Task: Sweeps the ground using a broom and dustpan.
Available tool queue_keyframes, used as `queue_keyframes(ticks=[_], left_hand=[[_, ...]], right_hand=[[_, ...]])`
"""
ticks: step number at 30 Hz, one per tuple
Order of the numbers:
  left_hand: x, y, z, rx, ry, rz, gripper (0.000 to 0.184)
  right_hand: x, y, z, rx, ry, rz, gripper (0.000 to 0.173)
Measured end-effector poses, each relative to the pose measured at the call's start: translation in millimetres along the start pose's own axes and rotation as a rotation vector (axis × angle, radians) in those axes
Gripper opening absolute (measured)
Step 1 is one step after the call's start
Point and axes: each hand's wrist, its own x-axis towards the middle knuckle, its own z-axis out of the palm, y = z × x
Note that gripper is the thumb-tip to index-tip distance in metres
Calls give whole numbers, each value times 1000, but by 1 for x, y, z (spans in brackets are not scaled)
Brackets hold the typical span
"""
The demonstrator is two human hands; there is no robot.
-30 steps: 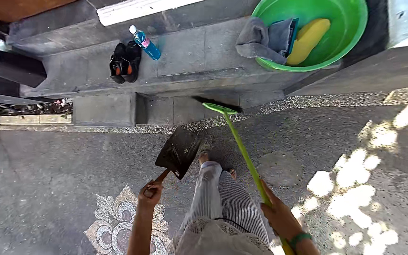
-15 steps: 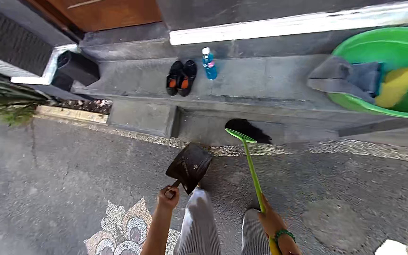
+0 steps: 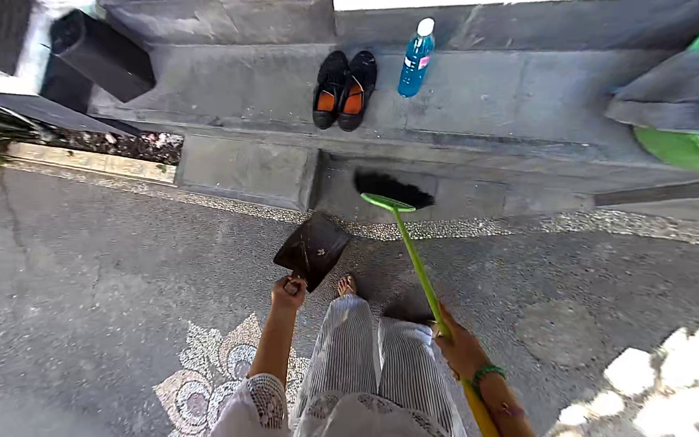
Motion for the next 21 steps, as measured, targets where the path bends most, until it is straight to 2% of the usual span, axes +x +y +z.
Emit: queue_keyframes(ticks=[3,5,8,10,12,14,18,19,21], left_hand=[[10,6,8,5,9,13,23],[16,6,13,12,12,23,22],[22,4,25,35,22,51,24],[17,4,28,30,29,59,27],[8,6,27,7,34,59,29],[-1,12,23,-20,28,46,31],[8,31,14,-90,36,22,34],[15,33,15,-97,39,15,34],[27,34,22,-99,37,13,33]], right_hand=[[-61,7,-7,60,-55,36,79],[-75,-1,-5,92,-9,29,79],[-31,-38,7,56,58,-38,78],[17,-66,20,-34,19,-50,79],[41,-81,31,-139,-55,-50,78],[24,-71,34,-151,-94,-77,78],[-53,-46,18,16,-51,-107,78],[-57,-50,17,25,-21,-107,78],[-35,-73,23,-37,38,-123,78]])
